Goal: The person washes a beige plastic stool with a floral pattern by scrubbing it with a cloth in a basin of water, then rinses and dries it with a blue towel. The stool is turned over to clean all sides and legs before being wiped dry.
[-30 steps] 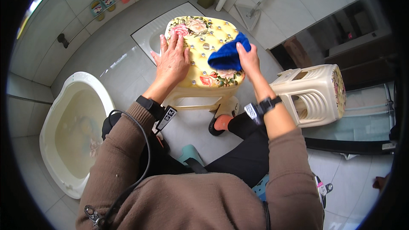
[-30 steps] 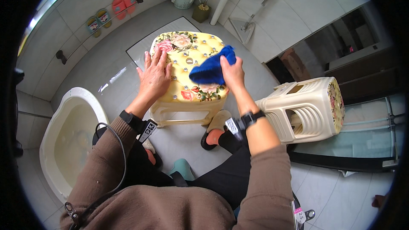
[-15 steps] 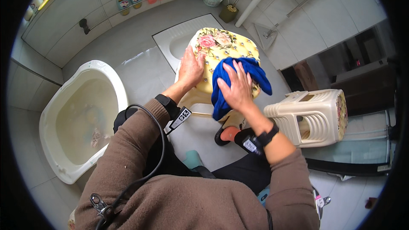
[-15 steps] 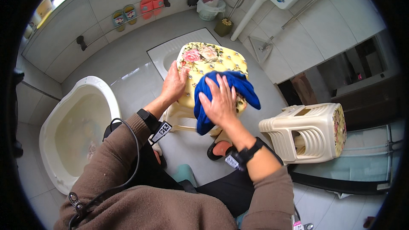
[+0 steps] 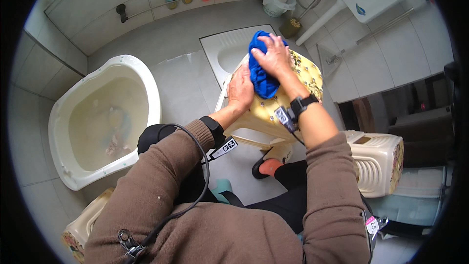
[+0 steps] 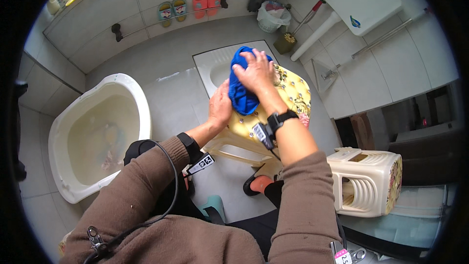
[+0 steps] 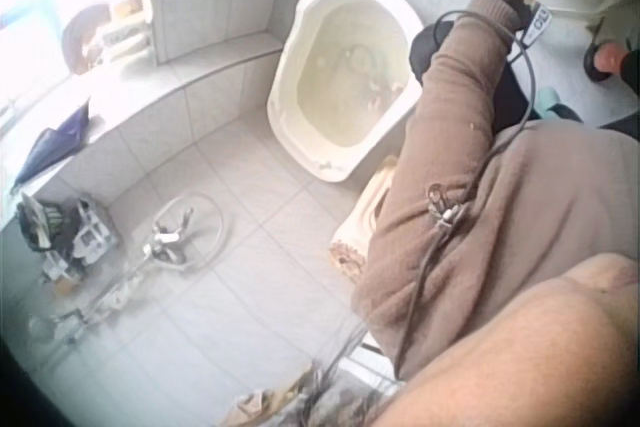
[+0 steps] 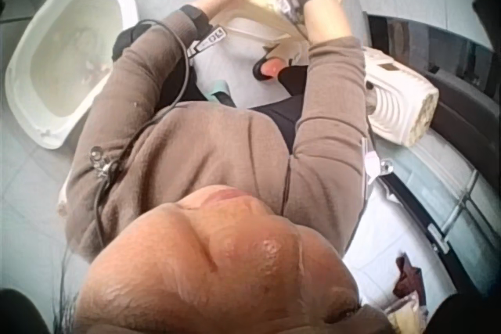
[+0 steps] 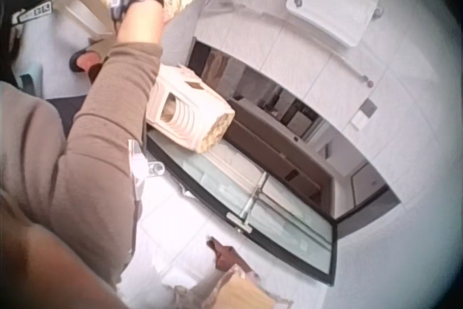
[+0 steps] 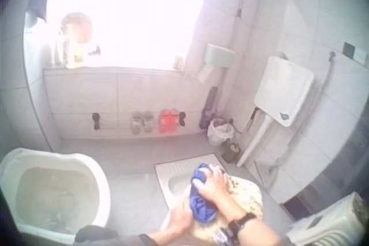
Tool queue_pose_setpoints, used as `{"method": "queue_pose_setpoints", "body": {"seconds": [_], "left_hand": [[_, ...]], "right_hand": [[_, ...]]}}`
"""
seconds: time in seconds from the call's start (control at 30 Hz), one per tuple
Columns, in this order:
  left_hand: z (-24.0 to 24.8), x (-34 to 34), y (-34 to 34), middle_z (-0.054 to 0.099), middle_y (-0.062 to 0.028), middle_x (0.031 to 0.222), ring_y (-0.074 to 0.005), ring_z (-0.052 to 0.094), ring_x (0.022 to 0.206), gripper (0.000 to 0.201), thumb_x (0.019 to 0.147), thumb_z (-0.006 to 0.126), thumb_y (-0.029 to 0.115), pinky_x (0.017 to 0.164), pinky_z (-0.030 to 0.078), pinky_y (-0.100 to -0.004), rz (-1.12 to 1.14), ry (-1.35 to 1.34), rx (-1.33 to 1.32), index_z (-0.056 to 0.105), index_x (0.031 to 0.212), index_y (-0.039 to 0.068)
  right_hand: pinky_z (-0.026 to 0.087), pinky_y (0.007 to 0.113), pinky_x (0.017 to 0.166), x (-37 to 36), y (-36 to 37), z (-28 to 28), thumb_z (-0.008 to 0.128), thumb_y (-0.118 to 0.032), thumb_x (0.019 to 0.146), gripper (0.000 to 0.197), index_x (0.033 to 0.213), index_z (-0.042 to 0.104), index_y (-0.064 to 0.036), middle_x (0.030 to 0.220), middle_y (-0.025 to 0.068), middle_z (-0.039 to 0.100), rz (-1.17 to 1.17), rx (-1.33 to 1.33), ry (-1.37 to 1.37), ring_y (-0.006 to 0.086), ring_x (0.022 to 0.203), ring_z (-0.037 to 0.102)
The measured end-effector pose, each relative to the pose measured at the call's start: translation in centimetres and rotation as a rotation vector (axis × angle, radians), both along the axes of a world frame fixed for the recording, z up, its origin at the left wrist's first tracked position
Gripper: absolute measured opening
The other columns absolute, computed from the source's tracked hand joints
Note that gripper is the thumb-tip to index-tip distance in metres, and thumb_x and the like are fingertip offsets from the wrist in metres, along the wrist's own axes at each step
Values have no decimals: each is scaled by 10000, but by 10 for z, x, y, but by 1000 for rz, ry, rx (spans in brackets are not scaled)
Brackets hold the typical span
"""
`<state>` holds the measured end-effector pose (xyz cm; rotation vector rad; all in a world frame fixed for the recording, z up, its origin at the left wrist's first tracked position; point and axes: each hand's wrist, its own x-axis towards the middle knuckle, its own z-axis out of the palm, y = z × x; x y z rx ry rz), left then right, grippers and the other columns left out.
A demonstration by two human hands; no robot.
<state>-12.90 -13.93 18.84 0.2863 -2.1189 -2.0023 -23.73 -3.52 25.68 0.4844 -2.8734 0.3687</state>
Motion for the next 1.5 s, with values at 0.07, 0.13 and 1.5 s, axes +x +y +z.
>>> {"method": "queue_pose_setpoints", "body": {"seconds": [0.07, 0.13, 1.5], "left_hand": [[-9, -5, 3, 510, -209, 1448, -363, 440, 1371, 555, 1074, 305, 406, 1148, 330, -414, 94, 6, -2, 513, 1406, 13], [-17, -11, 5, 505, -213, 1452, -369, 438, 1370, 552, 1073, 306, 400, 1155, 322, -419, 155, 44, 77, 509, 1408, 11], [49, 49, 34, 688, 8, 963, -54, 563, 902, 315, 1054, 523, 233, 822, 482, -246, -500, 230, 557, 690, 1120, -26]], "right_hand": [[218, 603, 1172, 35, 4, -11, 674, -471, 858, 538, 1333, 565, -242, 1524, 168, 419, 109, -65, 60, 398, 1454, 311], [250, 602, 1150, 69, 13, -15, 677, -418, 879, 489, 1319, 566, -238, 1510, 180, 432, 188, -154, 71, 417, 1438, 330], [449, 442, 955, 194, 68, 135, 730, -239, 819, 264, 1039, 656, -114, 1076, 104, 655, 184, -202, 226, 335, 1054, 595]]}}
